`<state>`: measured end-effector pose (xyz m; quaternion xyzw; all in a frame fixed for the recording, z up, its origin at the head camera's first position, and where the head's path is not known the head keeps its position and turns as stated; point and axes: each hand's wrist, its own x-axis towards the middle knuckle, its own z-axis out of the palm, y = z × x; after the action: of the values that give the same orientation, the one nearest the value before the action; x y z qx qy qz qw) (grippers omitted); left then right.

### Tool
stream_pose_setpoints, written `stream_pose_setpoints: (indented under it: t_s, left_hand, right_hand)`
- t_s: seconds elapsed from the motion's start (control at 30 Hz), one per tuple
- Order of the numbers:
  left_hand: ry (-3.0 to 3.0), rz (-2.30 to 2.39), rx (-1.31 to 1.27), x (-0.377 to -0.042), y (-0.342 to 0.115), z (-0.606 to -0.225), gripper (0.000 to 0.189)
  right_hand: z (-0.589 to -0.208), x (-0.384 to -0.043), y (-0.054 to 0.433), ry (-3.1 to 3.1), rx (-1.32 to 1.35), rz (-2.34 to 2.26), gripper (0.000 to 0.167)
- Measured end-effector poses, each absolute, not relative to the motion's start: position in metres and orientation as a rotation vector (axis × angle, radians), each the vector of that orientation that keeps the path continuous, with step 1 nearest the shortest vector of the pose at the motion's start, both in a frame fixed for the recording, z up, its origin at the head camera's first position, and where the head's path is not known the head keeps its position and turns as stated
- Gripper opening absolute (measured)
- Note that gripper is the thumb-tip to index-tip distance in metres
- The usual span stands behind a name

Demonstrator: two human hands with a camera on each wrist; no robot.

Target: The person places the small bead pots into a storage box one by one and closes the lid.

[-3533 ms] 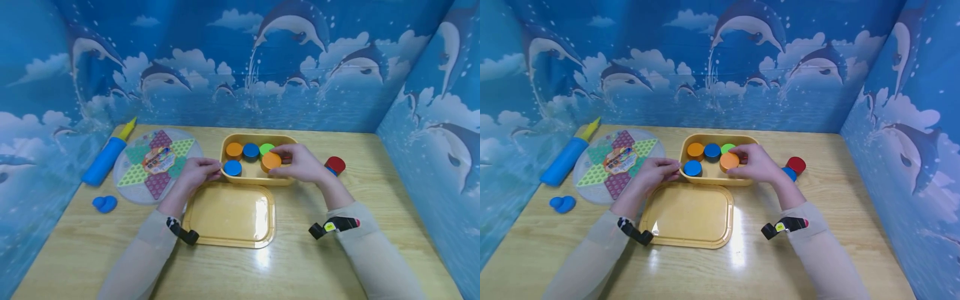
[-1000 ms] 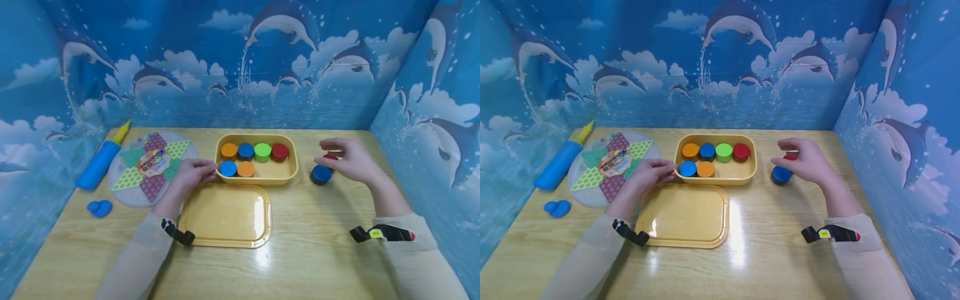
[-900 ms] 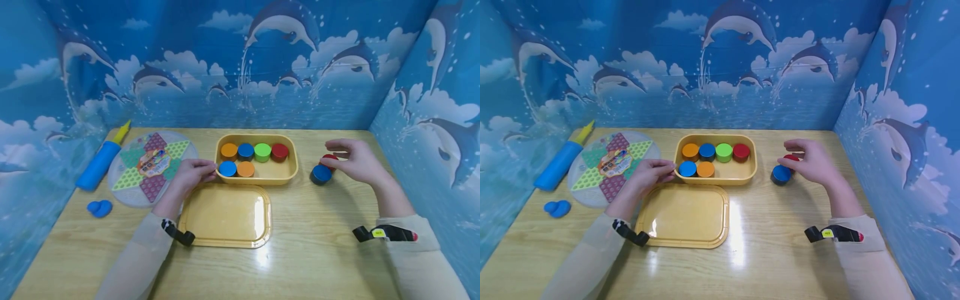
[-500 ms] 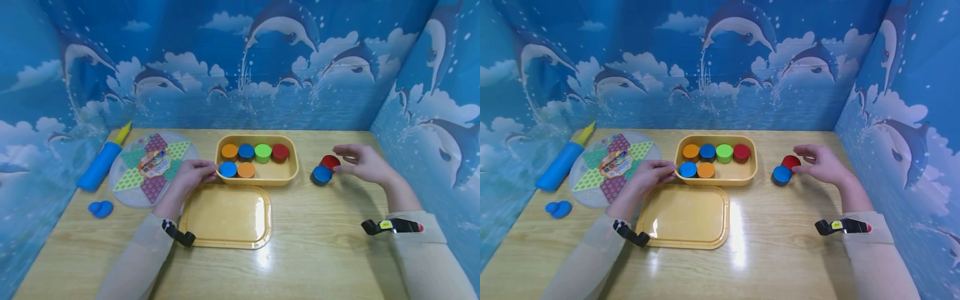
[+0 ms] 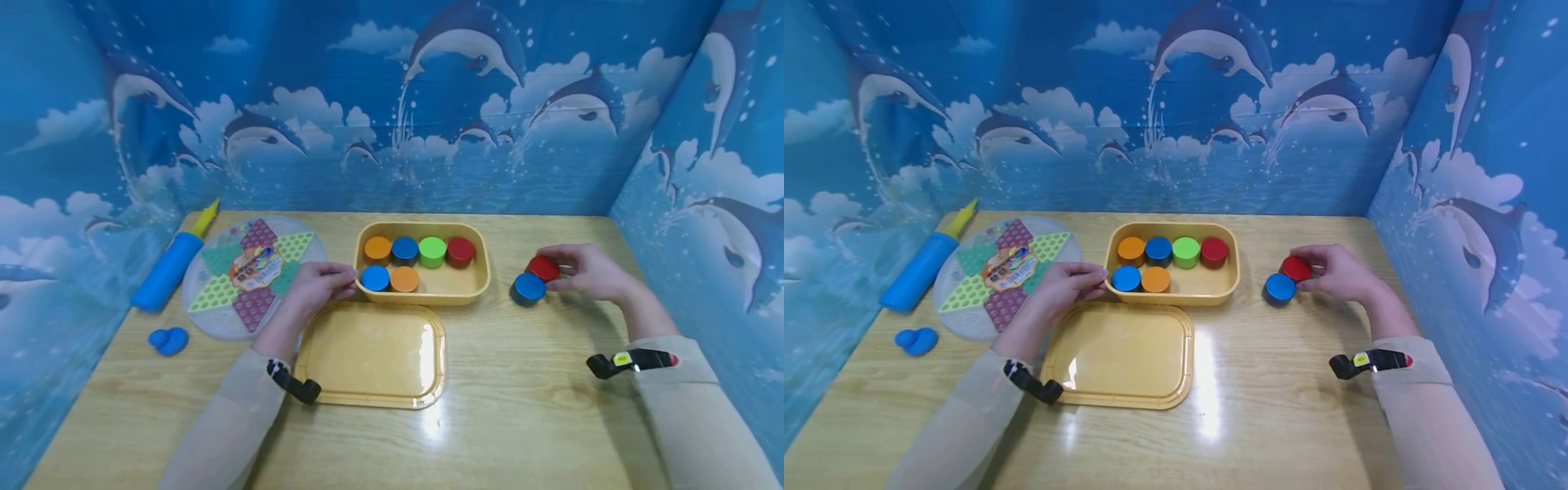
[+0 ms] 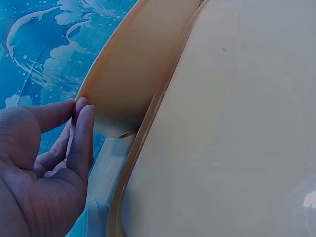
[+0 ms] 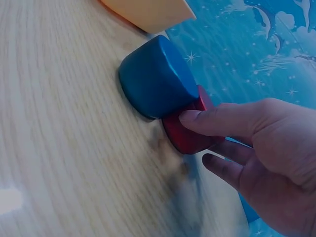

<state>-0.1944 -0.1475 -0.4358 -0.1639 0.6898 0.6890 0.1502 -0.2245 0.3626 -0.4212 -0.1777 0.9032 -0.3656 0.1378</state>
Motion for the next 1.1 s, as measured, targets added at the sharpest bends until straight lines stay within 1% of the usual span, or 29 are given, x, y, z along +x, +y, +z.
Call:
stream_pose_setpoints:
  t_s: [0.23, 0.4, 0.63, 0.77, 1.1]
  left_hand:
    - [1.988, 1.964, -0.462, -0.194, -0.148, -0.435, 0.027]
    - [1.985, 1.97, -0.444, -0.194, -0.148, -0.436, 0.028]
    - [1.995, 1.966, -0.426, -0.194, -0.149, -0.436, 0.027]
    - [1.996, 1.968, -0.422, -0.194, -0.149, -0.436, 0.027]
    - [1.988, 1.96, -0.431, -0.195, -0.15, -0.437, 0.028]
  right_hand:
    - [-0.421, -0.224, 0.364, 2.663, -0.495, -0.987, 0.066]
    - [-0.414, -0.223, 0.365, 2.725, -0.485, -0.993, 0.068]
    - [-0.398, -0.221, 0.36, 2.777, -0.404, -1.083, 0.07]
    - [-0.389, -0.219, 0.349, 2.785, -0.408, -1.075, 0.071]
    - [-0.368, -0.216, 0.309, 2.746, -0.509, -1.159, 0.067]
